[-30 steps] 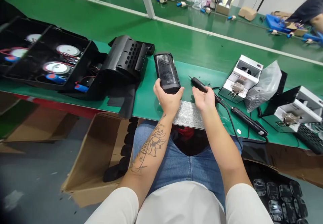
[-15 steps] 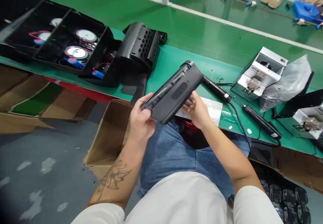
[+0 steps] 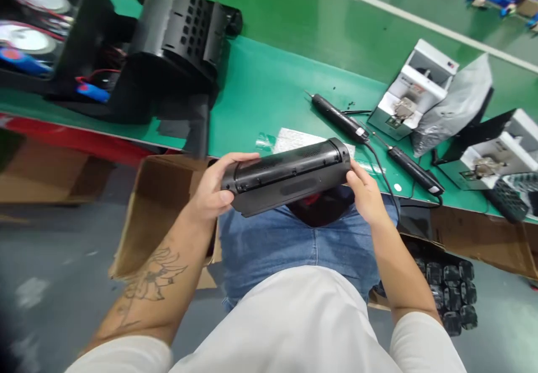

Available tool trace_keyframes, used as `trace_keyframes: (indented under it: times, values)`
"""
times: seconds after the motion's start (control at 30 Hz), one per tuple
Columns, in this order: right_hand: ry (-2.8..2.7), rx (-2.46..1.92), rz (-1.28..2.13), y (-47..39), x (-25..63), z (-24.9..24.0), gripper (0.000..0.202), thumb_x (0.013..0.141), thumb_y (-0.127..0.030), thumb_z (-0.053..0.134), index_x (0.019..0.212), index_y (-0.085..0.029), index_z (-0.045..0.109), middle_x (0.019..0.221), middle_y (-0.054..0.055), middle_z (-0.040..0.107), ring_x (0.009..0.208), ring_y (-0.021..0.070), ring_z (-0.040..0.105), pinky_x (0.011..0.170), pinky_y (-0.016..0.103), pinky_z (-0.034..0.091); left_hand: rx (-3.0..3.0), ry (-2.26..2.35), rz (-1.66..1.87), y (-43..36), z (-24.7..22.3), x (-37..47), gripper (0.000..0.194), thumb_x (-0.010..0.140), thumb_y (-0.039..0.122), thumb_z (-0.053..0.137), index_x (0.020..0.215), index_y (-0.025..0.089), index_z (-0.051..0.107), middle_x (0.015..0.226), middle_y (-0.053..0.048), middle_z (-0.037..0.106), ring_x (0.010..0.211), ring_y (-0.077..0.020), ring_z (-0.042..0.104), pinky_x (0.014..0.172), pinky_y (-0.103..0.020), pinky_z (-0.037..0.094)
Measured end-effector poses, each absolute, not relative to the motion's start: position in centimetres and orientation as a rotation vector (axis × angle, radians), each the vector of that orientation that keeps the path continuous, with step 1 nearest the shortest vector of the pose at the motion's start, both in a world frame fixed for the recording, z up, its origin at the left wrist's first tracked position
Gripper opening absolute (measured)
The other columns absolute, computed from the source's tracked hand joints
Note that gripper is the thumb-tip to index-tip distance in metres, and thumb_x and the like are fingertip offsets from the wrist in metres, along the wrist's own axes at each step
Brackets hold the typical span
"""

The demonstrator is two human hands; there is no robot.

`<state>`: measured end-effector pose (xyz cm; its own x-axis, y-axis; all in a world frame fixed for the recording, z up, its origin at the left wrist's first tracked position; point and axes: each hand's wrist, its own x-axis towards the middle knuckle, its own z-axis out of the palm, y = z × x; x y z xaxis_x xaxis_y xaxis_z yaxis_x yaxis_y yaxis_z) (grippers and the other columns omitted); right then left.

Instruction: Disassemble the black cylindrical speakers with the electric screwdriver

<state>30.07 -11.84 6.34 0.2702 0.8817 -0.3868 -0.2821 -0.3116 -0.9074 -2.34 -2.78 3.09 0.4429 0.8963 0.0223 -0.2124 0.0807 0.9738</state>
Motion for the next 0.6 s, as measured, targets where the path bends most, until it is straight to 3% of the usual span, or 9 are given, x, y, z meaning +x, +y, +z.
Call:
trace_keyframes:
  times: [0.17, 0.27, 0.47, 0.6]
  values:
    - [-0.631, -1.5, 1.216, -11.0, 30.7, 6.9, 0.043, 0.092, -0.021, 0.074, 0.134, -0.01, 0.073, 0.139, 0.006, 0.066, 0.137, 0.0135, 0.066, 0.134, 0.034, 0.055, 1.618, 0.635, 0.86, 3.3, 3.4, -0.9, 0.093, 0.043, 0.047, 0.111, 0.129, 0.025, 0.084, 0.13, -0.014, 0.081, 0.114, -0.0359, 0.08, 0.103, -0.047, 0.071]
    - [-0.643, -1.53, 1.177, -10.8, 30.1, 7.2, 0.044, 0.092, -0.017, 0.069, 0.135, -0.011, 0.074, 0.139, 0.006, 0.066, 0.134, 0.0131, 0.068, 0.137, 0.037, 0.052, 1.744, 0.553, 0.764, 6.0, 3.8, -0.4, 0.093, 0.045, 0.046, 0.112, 0.131, 0.027, 0.083, 0.135, -0.015, 0.08, 0.121, -0.0393, 0.08, 0.108, -0.056, 0.071]
    - [-0.8, -1.64, 1.125, -11.3, 29.6, 6.7, 0.055, 0.091, -0.019, 0.067, 0.145, -0.012, 0.073, 0.151, 0.006, 0.06, 0.141, 0.0122, 0.065, 0.141, 0.034, 0.049, 1.804, 0.495, 0.609, 8.6, 3.9, -1.0, 0.085, 0.052, 0.048, 0.112, 0.13, 0.03, 0.082, 0.15, -0.02, 0.074, 0.136, -0.0439, 0.076, 0.106, -0.06, 0.072]
    - [-0.965, -1.838, 0.951, -12.4, 32.0, 7.5, 0.054, 0.092, -0.031, 0.068, 0.143, -0.016, 0.079, 0.149, 0.004, 0.061, 0.147, 0.0135, 0.061, 0.147, 0.033, 0.041, 1.944, 0.443, 0.522, 8.4, 4.2, -1.7, 0.088, 0.064, 0.05, 0.105, 0.145, 0.031, 0.075, 0.161, -0.02, 0.066, 0.147, -0.043, 0.07, 0.11, -0.057, 0.069]
